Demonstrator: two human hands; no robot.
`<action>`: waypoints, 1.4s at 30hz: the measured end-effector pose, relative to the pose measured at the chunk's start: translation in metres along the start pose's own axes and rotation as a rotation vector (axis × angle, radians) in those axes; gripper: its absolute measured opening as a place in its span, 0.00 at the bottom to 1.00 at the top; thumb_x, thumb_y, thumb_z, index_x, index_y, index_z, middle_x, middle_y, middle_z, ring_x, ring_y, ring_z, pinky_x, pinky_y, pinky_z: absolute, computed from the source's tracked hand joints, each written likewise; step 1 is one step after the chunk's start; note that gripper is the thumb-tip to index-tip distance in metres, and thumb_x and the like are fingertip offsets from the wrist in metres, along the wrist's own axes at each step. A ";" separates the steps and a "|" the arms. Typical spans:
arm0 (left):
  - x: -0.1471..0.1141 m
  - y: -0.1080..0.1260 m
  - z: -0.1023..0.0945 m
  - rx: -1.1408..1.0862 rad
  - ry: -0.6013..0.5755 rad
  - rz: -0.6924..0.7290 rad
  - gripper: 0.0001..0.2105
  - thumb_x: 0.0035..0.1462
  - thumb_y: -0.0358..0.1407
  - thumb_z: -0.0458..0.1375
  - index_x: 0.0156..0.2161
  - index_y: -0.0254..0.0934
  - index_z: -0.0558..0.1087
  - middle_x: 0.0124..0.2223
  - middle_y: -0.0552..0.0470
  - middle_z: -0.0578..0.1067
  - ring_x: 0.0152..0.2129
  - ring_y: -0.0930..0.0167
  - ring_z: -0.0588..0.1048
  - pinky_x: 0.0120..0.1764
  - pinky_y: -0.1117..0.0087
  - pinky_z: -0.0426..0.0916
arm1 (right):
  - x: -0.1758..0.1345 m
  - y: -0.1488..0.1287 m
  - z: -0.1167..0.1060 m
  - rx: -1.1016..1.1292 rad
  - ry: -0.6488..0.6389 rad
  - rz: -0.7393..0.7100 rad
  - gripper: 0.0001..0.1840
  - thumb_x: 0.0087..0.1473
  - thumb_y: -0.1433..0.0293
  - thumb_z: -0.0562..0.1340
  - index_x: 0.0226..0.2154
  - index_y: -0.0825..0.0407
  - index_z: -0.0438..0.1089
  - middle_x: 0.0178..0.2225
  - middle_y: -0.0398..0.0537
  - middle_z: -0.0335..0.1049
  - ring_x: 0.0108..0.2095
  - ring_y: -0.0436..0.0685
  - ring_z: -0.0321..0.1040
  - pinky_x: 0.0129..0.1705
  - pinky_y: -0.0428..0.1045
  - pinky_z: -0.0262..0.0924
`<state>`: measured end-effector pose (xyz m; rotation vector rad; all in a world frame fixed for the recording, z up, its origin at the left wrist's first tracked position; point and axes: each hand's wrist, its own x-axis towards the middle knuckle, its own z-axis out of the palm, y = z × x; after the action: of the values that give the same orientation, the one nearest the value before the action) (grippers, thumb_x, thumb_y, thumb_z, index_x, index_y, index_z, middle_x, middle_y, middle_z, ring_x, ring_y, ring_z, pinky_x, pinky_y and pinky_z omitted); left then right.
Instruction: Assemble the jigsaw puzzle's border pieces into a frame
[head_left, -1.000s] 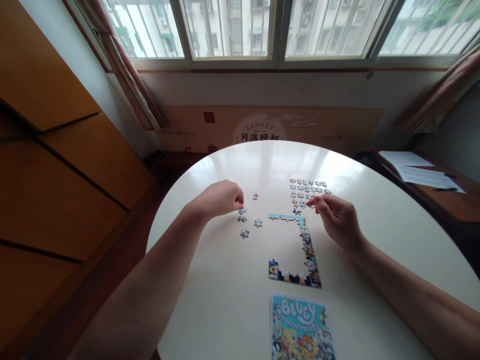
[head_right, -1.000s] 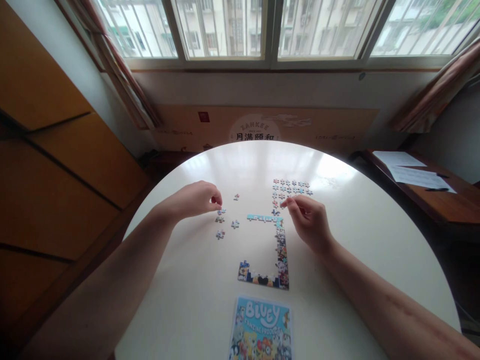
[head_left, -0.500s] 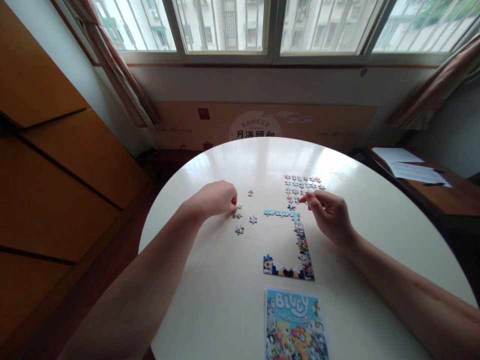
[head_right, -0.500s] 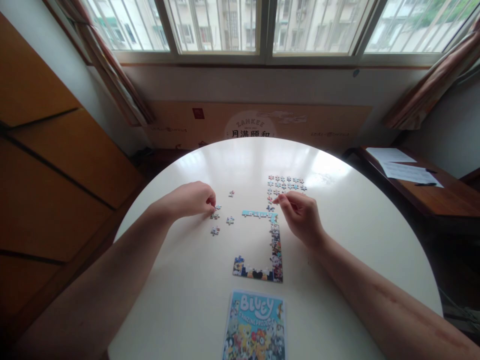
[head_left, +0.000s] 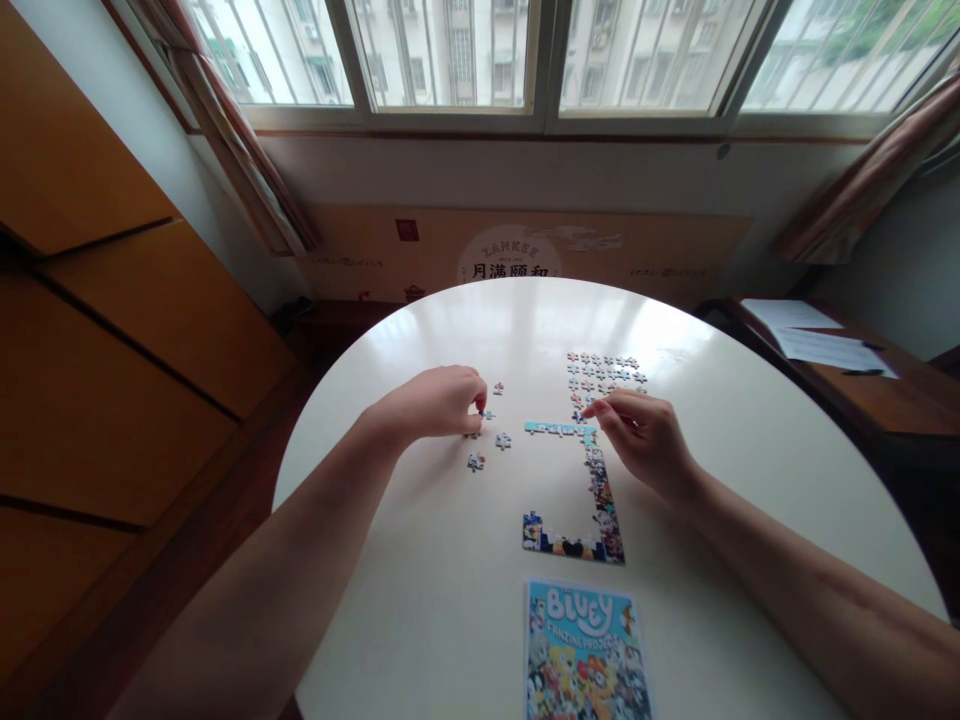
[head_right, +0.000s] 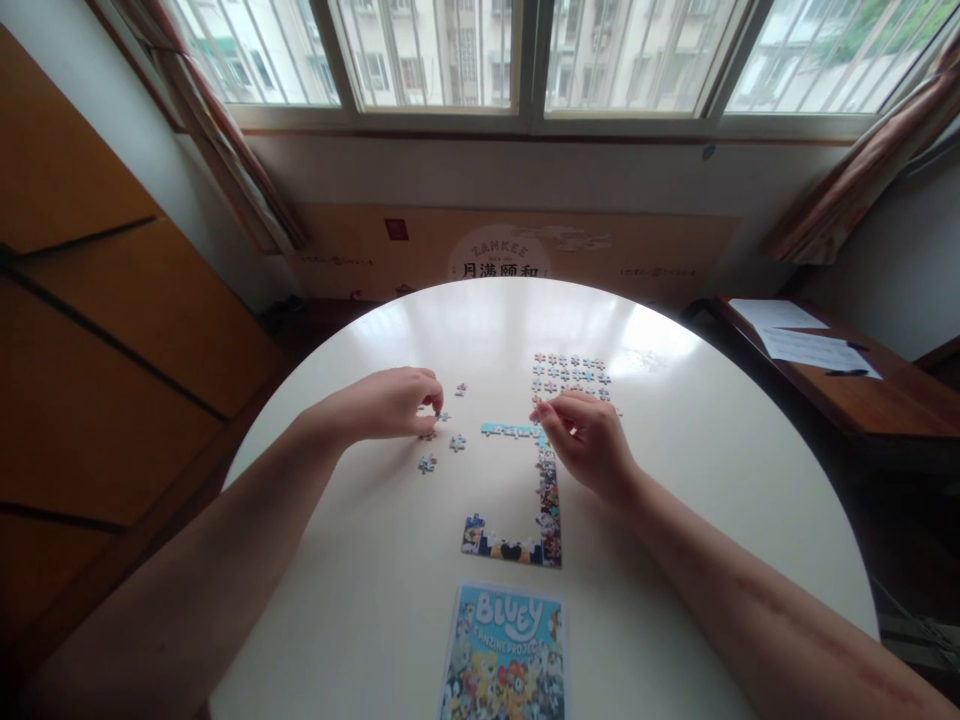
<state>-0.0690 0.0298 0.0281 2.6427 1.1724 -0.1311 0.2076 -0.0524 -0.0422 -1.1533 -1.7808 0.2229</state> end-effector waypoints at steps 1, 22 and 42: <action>0.000 0.005 0.000 -0.008 0.020 0.048 0.08 0.53 0.36 0.60 0.38 0.37 0.78 0.43 0.47 0.79 0.34 0.67 0.74 0.33 0.68 0.64 | 0.000 0.000 0.001 -0.007 -0.031 -0.015 0.17 0.64 0.67 0.58 0.28 0.52 0.79 0.22 0.45 0.71 0.24 0.52 0.67 0.27 0.48 0.59; 0.015 0.039 0.021 0.060 0.068 0.254 0.08 0.58 0.35 0.58 0.39 0.38 0.79 0.43 0.48 0.79 0.31 0.70 0.74 0.33 0.68 0.64 | 0.002 -0.002 0.015 -0.159 -0.330 -0.226 0.11 0.61 0.69 0.62 0.37 0.45 0.81 0.35 0.46 0.79 0.35 0.57 0.70 0.37 0.54 0.66; 0.019 0.030 0.023 0.024 0.090 0.242 0.08 0.59 0.34 0.59 0.41 0.38 0.80 0.45 0.48 0.79 0.33 0.70 0.76 0.33 0.69 0.65 | 0.001 0.000 0.019 -0.269 -0.378 -0.261 0.11 0.63 0.64 0.63 0.42 0.38 0.82 0.48 0.47 0.78 0.43 0.62 0.70 0.45 0.60 0.67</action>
<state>-0.0342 0.0179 0.0077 2.8112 0.8709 0.0182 0.1926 -0.0454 -0.0519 -1.0984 -2.3312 0.0465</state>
